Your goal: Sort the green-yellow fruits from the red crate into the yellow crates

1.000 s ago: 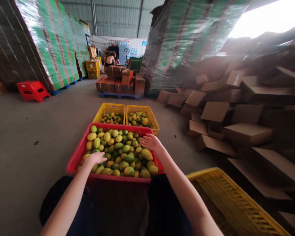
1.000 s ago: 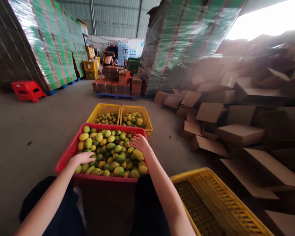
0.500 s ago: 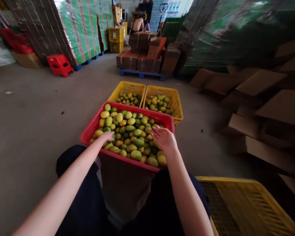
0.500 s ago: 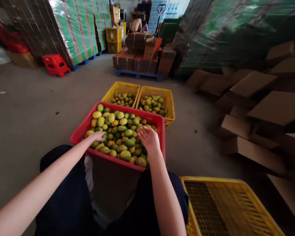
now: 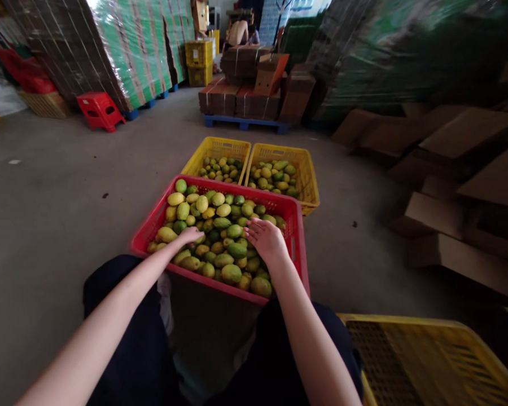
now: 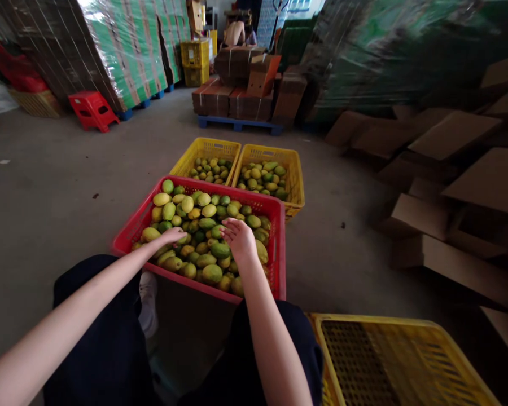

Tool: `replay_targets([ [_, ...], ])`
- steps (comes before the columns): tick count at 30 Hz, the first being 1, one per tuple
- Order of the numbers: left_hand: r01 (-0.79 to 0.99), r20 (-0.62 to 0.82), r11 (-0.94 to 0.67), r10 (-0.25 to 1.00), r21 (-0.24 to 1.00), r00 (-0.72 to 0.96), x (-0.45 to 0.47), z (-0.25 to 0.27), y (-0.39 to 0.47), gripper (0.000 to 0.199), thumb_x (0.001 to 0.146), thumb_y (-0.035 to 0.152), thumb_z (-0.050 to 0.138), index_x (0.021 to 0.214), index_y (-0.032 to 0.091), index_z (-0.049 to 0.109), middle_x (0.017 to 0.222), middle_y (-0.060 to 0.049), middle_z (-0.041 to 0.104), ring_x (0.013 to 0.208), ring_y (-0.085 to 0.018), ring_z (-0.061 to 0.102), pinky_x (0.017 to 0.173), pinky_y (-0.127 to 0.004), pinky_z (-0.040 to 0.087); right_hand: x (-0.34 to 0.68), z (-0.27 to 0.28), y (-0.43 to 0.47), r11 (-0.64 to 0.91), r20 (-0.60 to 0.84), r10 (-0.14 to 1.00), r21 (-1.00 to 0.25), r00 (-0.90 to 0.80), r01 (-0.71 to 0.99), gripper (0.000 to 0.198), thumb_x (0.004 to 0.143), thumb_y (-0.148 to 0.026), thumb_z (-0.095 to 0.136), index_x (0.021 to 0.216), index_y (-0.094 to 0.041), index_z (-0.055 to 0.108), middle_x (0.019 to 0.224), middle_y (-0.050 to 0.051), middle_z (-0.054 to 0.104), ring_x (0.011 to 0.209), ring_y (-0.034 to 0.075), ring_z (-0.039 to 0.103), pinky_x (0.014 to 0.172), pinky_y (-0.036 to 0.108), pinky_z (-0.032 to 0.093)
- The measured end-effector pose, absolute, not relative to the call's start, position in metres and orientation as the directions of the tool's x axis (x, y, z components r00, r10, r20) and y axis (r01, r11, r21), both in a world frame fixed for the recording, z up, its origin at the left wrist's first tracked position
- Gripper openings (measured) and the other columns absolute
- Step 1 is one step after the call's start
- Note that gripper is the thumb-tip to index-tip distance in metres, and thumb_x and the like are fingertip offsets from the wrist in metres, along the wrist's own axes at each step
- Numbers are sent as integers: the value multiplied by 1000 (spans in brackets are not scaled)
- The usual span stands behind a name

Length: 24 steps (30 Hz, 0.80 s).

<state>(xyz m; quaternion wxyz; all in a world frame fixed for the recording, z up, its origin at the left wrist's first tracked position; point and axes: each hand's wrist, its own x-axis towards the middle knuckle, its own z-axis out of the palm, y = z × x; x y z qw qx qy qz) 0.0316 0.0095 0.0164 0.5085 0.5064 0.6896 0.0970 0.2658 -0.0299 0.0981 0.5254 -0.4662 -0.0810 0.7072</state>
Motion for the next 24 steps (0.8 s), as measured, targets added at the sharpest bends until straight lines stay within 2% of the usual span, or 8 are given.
replay_targets([
  [5, 486, -581, 398, 750, 778, 316, 64, 100, 36, 37, 93, 47, 50, 109, 17, 65, 101, -9, 69, 93, -27, 69, 84, -40, 55, 246, 98, -40, -554, -680, 733, -573, -27, -604, 18, 85, -37, 56, 96, -24, 59, 76, 1, 63, 62, 18, 64, 58, 37, 58],
  [7, 449, -520, 332, 751, 830, 406, 69, 129, 40, 50, 91, 57, 47, 118, 19, 64, 112, -8, 69, 89, -25, 70, 80, -36, 56, 244, 102, -43, -574, -669, 731, -498, -133, -650, 30, 85, -49, 55, 101, -23, 59, 77, 4, 65, 66, 22, 67, 57, 40, 59],
  [9, 459, -406, 189, 802, 868, 438, 65, 143, 42, 51, 92, 57, 45, 126, 22, 60, 127, -7, 63, 89, -24, 70, 80, -35, 56, 247, 106, -45, -562, -625, 749, -425, -218, -710, 32, 86, -48, 55, 97, -18, 60, 76, 7, 68, 64, 22, 68, 47, 31, 55],
  [12, 639, -302, 11, 888, 769, 347, 44, 130, 41, 41, 91, 48, 54, 121, 21, 62, 129, -5, 62, 103, -26, 67, 93, -35, 52, 256, 109, -45, -492, -623, 765, -406, -160, -770, 18, 86, -34, 57, 88, -17, 59, 64, 6, 67, 53, 19, 66, 33, 19, 42],
  [15, 853, -418, 139, 903, 504, 100, 13, 90, 35, 22, 82, 35, 68, 94, 17, 67, 114, -9, 68, 125, -33, 55, 107, -42, 41, 262, 107, -43, -427, -659, 749, -406, -64, -808, 11, 87, -29, 56, 88, -19, 58, 62, 2, 67, 54, 18, 67, 37, 20, 46],
  [17, 882, -479, 232, 878, 411, -8, -6, 62, 28, 19, 75, 30, 74, 81, 14, 65, 108, -16, 69, 130, -41, 48, 107, -51, 39, 264, 106, -41, -416, -678, 734, -400, -42, -816, 11, 88, -28, 55, 91, -19, 59, 64, 1, 68, 55, 17, 67, 41, 21, 50],
  [20, 884, -519, 292, 852, 365, -68, -22, 33, 16, 20, 70, 29, 77, 74, 15, 63, 105, -21, 68, 130, -48, 46, 105, -60, 38, 264, 106, -38, -427, -682, 730, -400, -48, -811, 12, 90, -29, 53, 93, -19, 59, 65, 2, 69, 57, 17, 68, 44, 23, 51],
  [24, 874, -527, 311, 846, 373, -76, -19, 17, 8, 18, 72, 29, 76, 78, 16, 65, 111, -20, 68, 132, -45, 46, 107, -57, 37, 262, 107, -35, -445, -673, 735, -397, -75, -803, 12, 89, -29, 54, 92, -19, 59, 67, 4, 70, 61, 19, 69, 43, 23, 51],
])
